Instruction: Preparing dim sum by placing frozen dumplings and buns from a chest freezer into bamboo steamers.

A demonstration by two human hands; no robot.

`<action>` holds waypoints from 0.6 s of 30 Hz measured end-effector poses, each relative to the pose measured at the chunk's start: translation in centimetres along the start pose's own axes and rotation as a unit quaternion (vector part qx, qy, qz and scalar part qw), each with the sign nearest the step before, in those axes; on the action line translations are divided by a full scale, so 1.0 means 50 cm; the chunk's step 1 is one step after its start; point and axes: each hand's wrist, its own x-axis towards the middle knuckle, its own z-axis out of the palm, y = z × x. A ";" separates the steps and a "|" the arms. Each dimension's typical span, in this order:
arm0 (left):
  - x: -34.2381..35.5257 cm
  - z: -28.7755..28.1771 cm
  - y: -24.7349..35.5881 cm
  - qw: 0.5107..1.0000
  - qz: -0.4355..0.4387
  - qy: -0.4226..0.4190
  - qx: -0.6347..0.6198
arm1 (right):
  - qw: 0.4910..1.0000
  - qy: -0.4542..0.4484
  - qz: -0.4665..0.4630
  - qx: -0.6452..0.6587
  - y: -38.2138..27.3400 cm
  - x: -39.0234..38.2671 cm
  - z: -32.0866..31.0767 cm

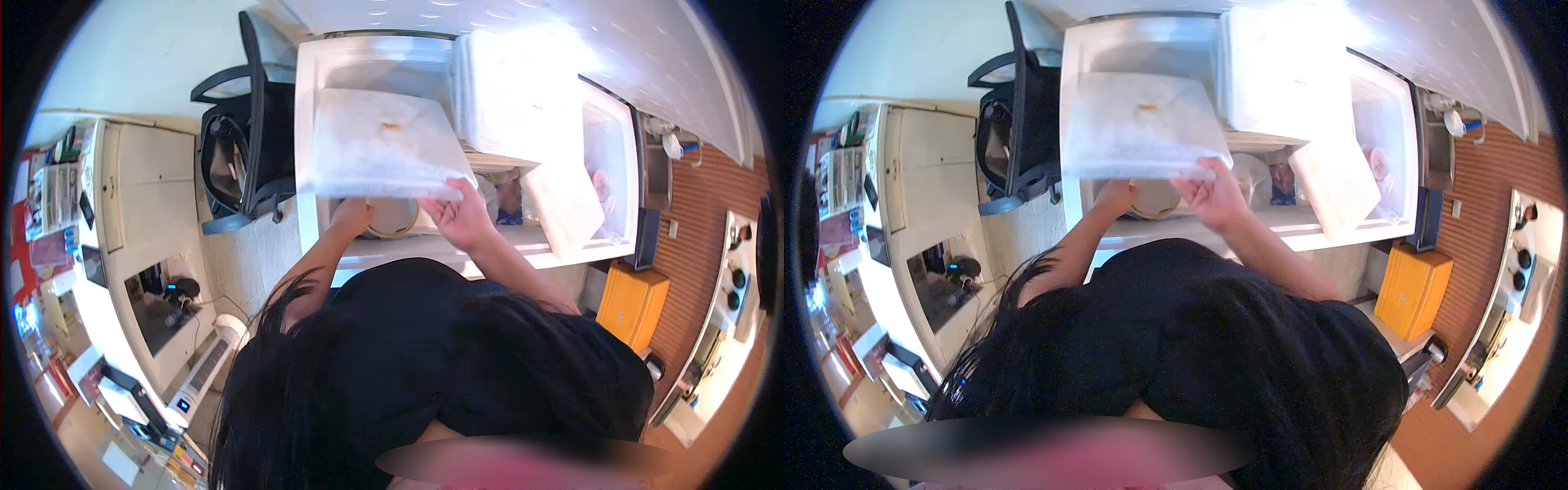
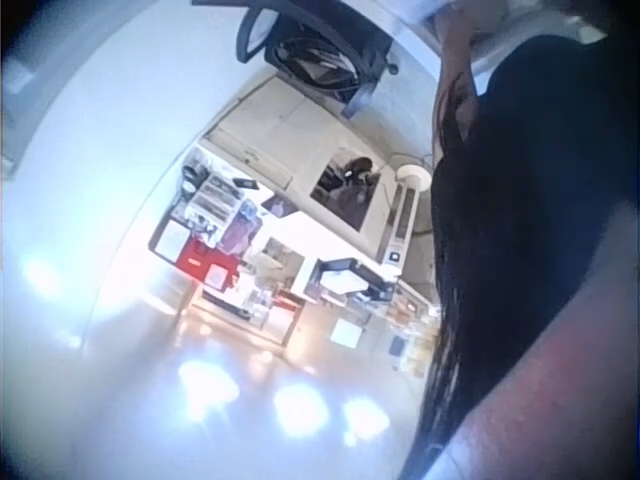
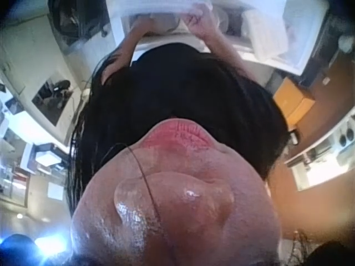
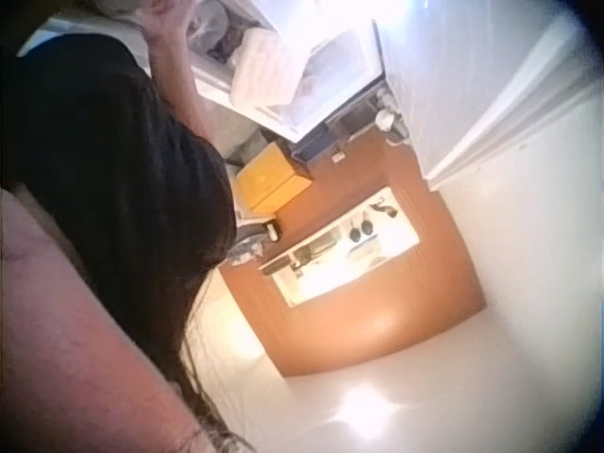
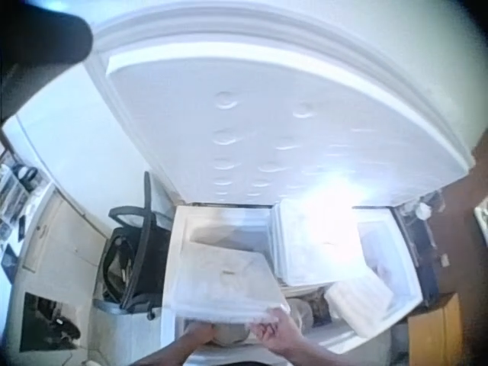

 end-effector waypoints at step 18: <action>-0.003 -0.004 0.017 0.999 -0.030 0.014 0.043 | 0.923 -0.115 -0.348 -0.113 -0.276 -0.166 -0.193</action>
